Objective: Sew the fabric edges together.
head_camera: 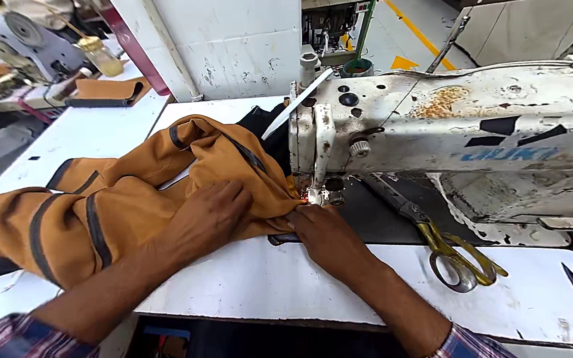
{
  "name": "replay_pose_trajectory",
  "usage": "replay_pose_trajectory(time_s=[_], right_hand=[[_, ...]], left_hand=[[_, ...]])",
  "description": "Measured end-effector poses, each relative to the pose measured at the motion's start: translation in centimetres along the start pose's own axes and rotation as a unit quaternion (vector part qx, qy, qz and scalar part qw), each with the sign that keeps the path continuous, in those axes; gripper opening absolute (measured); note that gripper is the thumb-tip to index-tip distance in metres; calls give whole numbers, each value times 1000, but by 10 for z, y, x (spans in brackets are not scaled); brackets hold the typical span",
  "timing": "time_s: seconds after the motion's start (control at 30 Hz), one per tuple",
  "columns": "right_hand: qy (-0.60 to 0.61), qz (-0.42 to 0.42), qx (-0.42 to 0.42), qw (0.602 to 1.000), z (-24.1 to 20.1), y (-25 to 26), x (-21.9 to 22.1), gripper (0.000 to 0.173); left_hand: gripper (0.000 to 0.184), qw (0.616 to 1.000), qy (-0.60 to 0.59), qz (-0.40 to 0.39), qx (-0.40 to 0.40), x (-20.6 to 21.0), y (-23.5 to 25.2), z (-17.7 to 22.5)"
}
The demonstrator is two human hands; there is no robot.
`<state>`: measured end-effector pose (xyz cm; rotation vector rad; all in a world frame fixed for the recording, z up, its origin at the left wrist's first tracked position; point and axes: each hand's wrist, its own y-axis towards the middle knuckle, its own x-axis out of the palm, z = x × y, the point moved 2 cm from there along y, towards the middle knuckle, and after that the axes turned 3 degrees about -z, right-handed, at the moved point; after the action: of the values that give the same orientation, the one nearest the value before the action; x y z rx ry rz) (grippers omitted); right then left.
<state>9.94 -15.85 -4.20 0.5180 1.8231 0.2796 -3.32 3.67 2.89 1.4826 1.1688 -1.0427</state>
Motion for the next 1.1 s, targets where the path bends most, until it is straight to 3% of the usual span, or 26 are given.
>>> replay_pose_trajectory(time_s=[0.17, 0.23, 0.33, 0.43, 0.57, 0.67, 0.73, 0.8, 0.83, 0.9, 1.0, 1.1], right_hand=[[97, -33, 229, 968, -22, 28, -12, 32], [93, -52, 270, 957, -25, 36, -11, 35], [56, -53, 301, 950, -26, 43, -3, 41], [8, 16, 276, 961, -25, 39, 9, 23], [83, 82, 162, 980, -27, 23, 0, 12], [272, 9, 90, 958, -14, 2, -26, 15], [361, -60, 100, 925, 5, -16, -36, 14], [340, -120, 154, 920, 10, -27, -37, 16], [292, -131, 187, 929, 6, -27, -36, 26], [178, -106, 231, 951, -8, -15, -29, 38], [85, -26, 193, 977, -18, -1, -16, 17], [215, -22, 106, 971, -14, -10, -22, 18]], left_hand=[[24, 989, 63, 110, -72, -13, 38, -17], [31, 979, 74, 145, -123, -13, 47, -6], [29, 978, -24, 127, -161, -6, 40, 15], [29, 981, -129, 22, -143, -3, 5, 25], [58, 971, -103, -69, -203, 1, -57, 9], [91, 955, -115, -59, -269, 15, -82, -38], [99, 946, -105, -36, -303, 21, -80, -67], [85, 951, -69, -18, -300, 28, -72, -83], [73, 956, -58, -15, -287, 31, -65, -85], [48, 966, -34, -27, -256, 32, -52, -85], [39, 974, 1, -49, -222, 35, -46, -93], [40, 982, -11, -41, -185, 37, -44, -107]])
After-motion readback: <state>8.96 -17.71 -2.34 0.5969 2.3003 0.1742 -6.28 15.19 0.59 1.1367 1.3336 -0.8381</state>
